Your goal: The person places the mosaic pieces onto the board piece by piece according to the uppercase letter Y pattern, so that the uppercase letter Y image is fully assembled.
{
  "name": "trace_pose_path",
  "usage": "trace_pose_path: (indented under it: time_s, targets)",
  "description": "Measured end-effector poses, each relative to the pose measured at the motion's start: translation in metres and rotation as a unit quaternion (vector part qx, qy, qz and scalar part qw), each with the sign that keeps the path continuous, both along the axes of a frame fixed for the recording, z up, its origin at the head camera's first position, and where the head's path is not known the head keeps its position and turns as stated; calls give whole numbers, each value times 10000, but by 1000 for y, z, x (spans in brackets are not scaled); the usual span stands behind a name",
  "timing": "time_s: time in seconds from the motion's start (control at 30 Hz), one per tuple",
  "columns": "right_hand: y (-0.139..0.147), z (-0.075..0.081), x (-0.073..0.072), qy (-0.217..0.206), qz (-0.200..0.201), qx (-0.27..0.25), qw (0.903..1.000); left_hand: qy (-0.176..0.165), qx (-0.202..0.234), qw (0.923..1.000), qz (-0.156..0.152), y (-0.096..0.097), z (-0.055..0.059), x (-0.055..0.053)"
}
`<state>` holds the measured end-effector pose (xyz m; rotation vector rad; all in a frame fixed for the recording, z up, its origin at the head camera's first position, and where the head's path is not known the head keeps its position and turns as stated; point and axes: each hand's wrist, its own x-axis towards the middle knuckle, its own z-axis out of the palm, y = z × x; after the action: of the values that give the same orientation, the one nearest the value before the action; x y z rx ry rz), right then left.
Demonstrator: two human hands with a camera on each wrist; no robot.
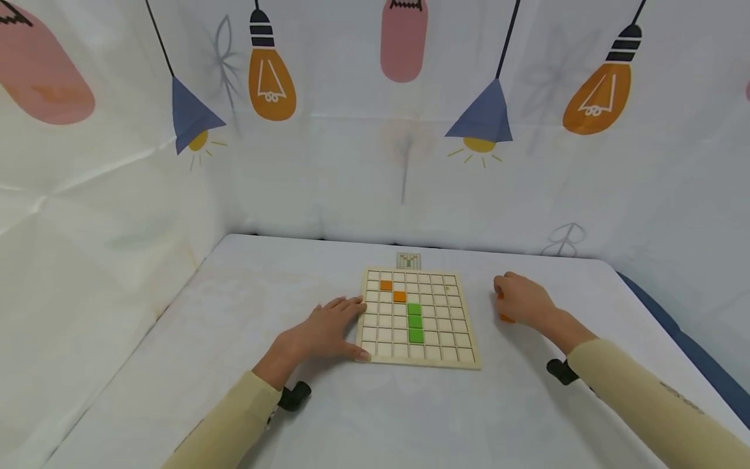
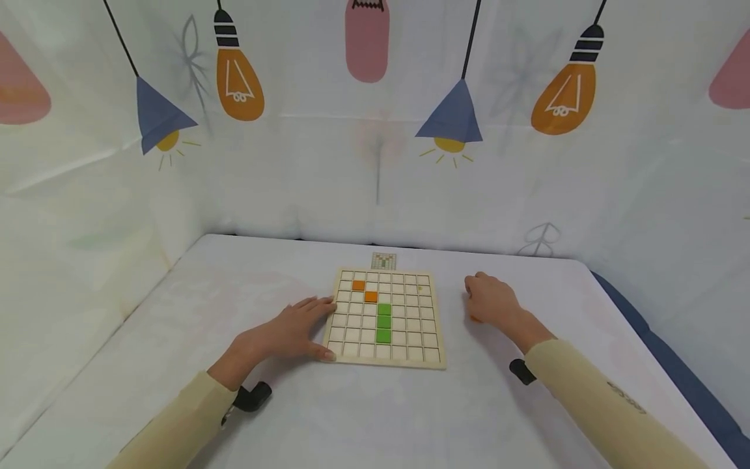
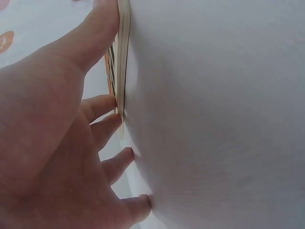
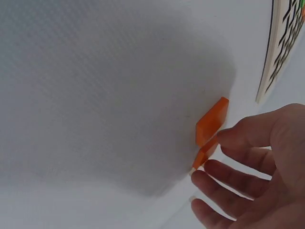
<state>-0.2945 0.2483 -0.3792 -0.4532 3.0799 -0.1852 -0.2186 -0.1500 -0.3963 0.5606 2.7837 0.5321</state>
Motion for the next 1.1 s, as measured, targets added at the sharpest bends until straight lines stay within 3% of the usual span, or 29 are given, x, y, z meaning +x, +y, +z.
trace_pose_path:
  time_s: [0.17,0.5,0.77,0.9,1.1]
  targets:
    - [1,-1,5,-37,-131,-12,9999,-10,45,10000,-9,1,1,1]
    - [3,-8,3,426,-206,28,9989,30,-43,10000,-19,0,-1,0]
    - [0,-13,-1,135,-271,-99,9995,52,-29,10000,-2,-3,-1,1]
    - [-3,-16,-3,131,-94,-127,9998,-7,-40,10000,8,-3,-2,2]
    - [-10,-14,-4,518,366,-94,9979,16,-90,10000,-18,-1,-5,-1]
